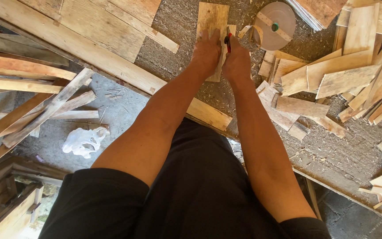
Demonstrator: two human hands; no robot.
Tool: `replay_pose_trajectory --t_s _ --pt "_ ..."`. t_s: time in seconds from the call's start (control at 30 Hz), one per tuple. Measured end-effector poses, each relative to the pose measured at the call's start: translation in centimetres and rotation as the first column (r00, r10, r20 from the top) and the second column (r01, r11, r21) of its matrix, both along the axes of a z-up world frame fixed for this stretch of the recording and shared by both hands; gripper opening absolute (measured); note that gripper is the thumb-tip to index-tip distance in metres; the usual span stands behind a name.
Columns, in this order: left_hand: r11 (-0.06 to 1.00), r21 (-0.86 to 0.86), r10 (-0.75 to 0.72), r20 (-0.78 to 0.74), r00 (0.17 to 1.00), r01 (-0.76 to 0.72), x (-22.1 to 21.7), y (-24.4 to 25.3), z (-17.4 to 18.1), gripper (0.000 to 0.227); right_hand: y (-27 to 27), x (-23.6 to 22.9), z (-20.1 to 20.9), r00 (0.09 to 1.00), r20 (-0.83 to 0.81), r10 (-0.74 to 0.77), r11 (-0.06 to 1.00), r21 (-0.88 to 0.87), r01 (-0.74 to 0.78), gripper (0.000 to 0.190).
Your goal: Fitting together small wooden slats on a workbench and securing them with tape.
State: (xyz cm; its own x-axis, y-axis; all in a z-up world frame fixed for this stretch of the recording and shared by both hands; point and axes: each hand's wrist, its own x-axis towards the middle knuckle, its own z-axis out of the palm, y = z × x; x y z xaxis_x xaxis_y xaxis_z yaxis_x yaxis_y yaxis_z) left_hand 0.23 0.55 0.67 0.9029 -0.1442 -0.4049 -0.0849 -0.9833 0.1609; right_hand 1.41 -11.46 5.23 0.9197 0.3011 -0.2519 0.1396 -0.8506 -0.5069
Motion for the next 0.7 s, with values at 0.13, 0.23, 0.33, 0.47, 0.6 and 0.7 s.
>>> replay_pose_trajectory --t_s 0.13,0.23,0.33,0.47,0.6,0.7 --pt "0.997 -0.055 0.059 0.070 0.996 -0.055 0.2 -0.6 -2.9 0.049 -0.6 -0.7 -1.4 0.998 0.056 0.030 1.000 -0.001 -0.030 0.050" --pt "0.997 -0.057 0.050 0.076 0.996 -0.045 0.0 -0.5 -2.9 0.051 -0.7 -1.7 -1.0 1.000 0.014 0.017 1.000 -0.021 -0.017 0.046" --pt "0.997 -0.072 0.045 0.080 0.996 -0.039 -0.2 -0.5 -1.9 0.050 -1.0 -2.9 -0.9 0.999 -0.029 -0.028 0.999 -0.036 0.027 0.049" --pt "0.998 -0.051 0.033 0.008 0.999 -0.033 -0.2 -0.1 -0.2 0.059 -0.8 -4.2 -0.2 0.994 -0.099 -0.041 0.997 -0.075 0.034 0.054" --pt "0.991 -0.117 0.075 0.100 0.992 -0.063 -0.1 -0.6 -2.6 0.051 -1.9 -6.2 -0.6 1.000 -0.020 -0.013 0.999 -0.047 0.012 0.052" --pt "0.990 -0.125 0.076 0.078 0.994 -0.066 -0.2 -0.4 -1.6 0.055 -2.8 -7.9 -1.4 0.998 -0.054 -0.038 0.999 -0.029 0.037 0.041"
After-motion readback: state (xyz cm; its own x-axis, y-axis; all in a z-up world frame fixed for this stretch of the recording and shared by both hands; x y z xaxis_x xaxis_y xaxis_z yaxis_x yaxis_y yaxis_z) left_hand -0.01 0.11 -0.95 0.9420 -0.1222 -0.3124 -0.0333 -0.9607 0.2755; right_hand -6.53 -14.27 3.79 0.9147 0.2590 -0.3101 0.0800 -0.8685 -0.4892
